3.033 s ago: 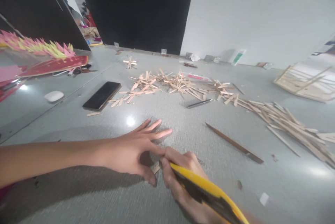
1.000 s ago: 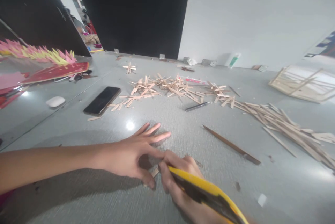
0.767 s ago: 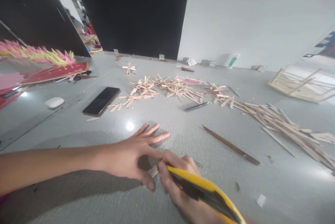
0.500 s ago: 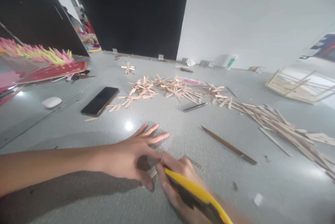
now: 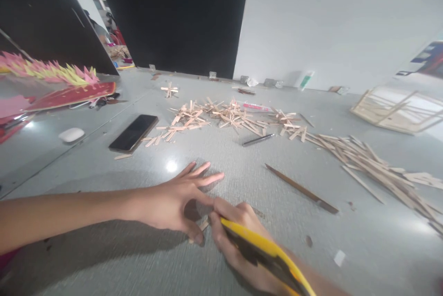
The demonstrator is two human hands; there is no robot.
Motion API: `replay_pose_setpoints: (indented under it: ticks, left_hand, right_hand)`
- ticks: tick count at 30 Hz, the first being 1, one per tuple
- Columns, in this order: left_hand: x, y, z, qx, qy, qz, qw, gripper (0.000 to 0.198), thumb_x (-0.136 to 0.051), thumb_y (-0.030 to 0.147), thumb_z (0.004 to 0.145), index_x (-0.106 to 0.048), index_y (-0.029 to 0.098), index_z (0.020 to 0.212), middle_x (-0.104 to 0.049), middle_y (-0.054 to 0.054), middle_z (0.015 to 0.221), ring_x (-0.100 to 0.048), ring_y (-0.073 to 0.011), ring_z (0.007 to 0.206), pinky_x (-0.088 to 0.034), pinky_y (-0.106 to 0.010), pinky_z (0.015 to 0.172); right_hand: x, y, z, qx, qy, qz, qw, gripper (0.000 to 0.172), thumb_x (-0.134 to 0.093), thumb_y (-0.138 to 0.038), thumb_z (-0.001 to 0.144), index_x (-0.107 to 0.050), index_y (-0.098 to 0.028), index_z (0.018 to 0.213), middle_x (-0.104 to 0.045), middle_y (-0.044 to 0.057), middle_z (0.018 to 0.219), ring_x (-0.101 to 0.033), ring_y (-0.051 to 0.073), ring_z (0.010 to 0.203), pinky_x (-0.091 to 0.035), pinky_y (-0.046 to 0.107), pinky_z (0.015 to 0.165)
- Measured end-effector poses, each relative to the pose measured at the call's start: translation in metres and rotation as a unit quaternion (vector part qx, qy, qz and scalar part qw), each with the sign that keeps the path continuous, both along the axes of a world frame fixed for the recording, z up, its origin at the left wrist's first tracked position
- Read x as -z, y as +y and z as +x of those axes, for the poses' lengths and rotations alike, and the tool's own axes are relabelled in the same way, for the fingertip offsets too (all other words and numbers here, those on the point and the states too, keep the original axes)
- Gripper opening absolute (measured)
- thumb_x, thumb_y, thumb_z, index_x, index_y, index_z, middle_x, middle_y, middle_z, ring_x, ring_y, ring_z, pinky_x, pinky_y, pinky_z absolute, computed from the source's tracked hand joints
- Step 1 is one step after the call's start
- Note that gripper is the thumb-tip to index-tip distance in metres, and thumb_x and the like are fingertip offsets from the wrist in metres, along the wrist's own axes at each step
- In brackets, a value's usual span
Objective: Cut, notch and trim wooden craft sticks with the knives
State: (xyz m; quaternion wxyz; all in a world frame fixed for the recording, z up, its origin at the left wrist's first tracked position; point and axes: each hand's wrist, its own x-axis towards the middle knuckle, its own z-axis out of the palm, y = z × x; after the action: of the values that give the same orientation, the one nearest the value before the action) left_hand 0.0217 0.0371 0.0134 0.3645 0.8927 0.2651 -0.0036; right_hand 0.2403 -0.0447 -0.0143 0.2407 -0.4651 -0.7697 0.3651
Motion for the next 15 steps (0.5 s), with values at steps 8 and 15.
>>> replay_pose_setpoints:
  ticks: [8,15]
  left_hand:
    - [0.013,-0.018,-0.004,-0.114,-0.033,0.116,0.986,0.088,-0.080,0.075,0.072,-0.061,0.025,0.142,-0.043,-0.014,0.163,-0.027,-0.0441,0.154,-0.020,-0.065,0.126]
    - [0.006,-0.027,-0.015,-0.081,-0.030,0.216,0.972,0.026,-0.054,0.015,0.101,-0.068,0.013,0.123,-0.062,-0.013,0.145,-0.051,-0.0311,0.141,-0.042,-0.048,0.119]
  right_hand:
    - [-0.002,-0.003,0.002,0.071,0.096,-0.068,0.991,0.039,-0.041,-0.048,0.108,-0.047,-0.025,0.077,-0.055,-0.006,0.055,-0.049,0.011,0.044,-0.041,0.027,0.050]
    - [-0.004,-0.002,0.008,0.159,0.129,-0.117,0.972,0.049,-0.048,-0.058,0.106,-0.051,-0.023,0.071,-0.050,-0.007,0.050,-0.046,0.009,0.043,-0.042,0.023,0.047]
